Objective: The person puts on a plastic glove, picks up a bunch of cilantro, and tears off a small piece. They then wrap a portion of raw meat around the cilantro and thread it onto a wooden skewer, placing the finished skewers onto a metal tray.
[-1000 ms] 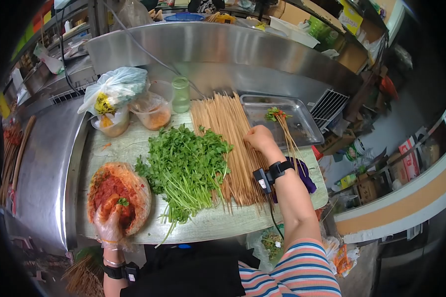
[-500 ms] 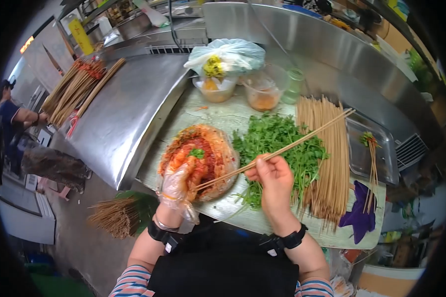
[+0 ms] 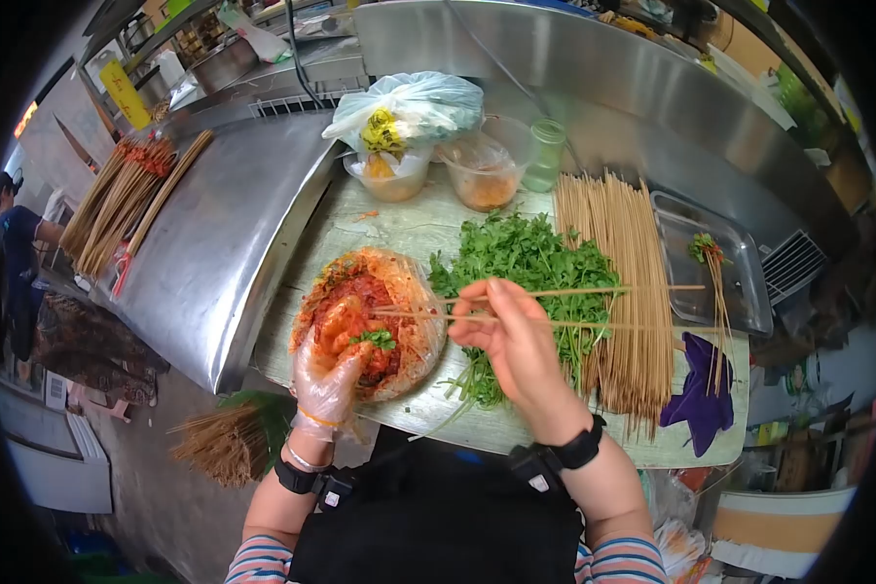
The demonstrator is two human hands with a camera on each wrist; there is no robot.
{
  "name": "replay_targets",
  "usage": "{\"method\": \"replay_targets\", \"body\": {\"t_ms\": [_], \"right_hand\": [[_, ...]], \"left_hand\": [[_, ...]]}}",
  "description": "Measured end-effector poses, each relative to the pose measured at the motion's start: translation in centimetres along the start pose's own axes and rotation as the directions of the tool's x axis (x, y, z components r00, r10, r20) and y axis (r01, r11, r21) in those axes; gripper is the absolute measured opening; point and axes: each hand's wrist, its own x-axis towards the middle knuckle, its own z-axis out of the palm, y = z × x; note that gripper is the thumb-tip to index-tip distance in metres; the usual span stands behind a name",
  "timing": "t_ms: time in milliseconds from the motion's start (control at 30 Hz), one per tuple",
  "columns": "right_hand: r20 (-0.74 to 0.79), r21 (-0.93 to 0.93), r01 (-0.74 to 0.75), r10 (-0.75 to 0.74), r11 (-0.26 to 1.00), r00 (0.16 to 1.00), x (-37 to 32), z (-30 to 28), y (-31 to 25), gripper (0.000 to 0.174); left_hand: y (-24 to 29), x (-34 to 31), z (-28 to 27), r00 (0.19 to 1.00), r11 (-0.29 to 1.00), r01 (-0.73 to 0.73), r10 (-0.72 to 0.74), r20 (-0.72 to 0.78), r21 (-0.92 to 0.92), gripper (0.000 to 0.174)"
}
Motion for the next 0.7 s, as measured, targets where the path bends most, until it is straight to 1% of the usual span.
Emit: {"method": "replay_targets", "body": {"t_ms": [33,67,133,167,200,233,333,433,533,633,700], "right_hand": [[-0.020,0.017,-0.048,0.048,0.999,0.999,0.9,-0.2,0.5,0.029],[-0.037,0.036,-0.096,0.097,0.995,0.995,1.5,-0.5,1.0,0.030],[0.033,0.097,-0.169,0.166,0.981,0.985,2.1,-1.2,1.8,0.029],[0.072,0.125,-0.211,0.203,0.969,0.977,2.3,-1.3,2.1,0.029],[0.068,0.113,-0.222,0.215,0.969,0.974,2.3,-1.3,2.2,0.028],[0.056,0.105,-0.219,0.214,0.970,0.975,2.3,-1.3,2.2,0.028],[0.003,0.072,-0.204,0.204,0.976,0.979,2.1,-1.3,2.0,0.028],[-0.010,0.060,-0.170,0.171,0.984,0.985,2.2,-1.5,1.9,0.028],[-0.017,0.013,-0.142,0.142,0.990,0.990,2.1,-1.3,1.7,0.028],[-0.001,-0.034,-0.120,0.120,0.992,0.993,2.1,-1.5,1.5,0.028],[-0.011,-0.064,-0.100,0.099,0.993,0.995,2.1,-1.4,1.5,0.029]], "left_hand": [[0.3,-0.1,0.3,1.000,1.000,0.010,-0.010,0.025,0.012,0.052],[0.4,-0.2,0.5,0.998,0.998,-0.034,0.032,0.052,0.048,0.053],[0.3,-0.3,0.6,0.988,0.985,-0.126,0.115,0.101,0.116,0.056],[0.4,-0.3,0.5,0.989,0.985,-0.120,0.108,0.102,0.124,0.056],[0.4,-0.2,0.3,0.990,0.985,-0.112,0.099,0.100,0.134,0.056],[0.4,-0.2,0.2,0.991,0.984,-0.103,0.090,0.098,0.143,0.057],[-0.1,0.0,-0.1,0.993,0.994,-0.095,0.090,0.081,0.058,0.057],[0.2,0.1,0.1,0.998,1.000,0.001,-0.001,0.066,0.002,0.056],[-0.2,0.3,0.0,1.000,1.000,0.018,-0.018,0.012,-0.009,0.053],[-0.1,0.4,-0.1,1.000,1.000,0.001,-0.002,0.016,0.030,0.050],[-0.2,0.5,-0.4,0.998,0.999,0.046,-0.046,0.035,-0.009,0.045]]}}
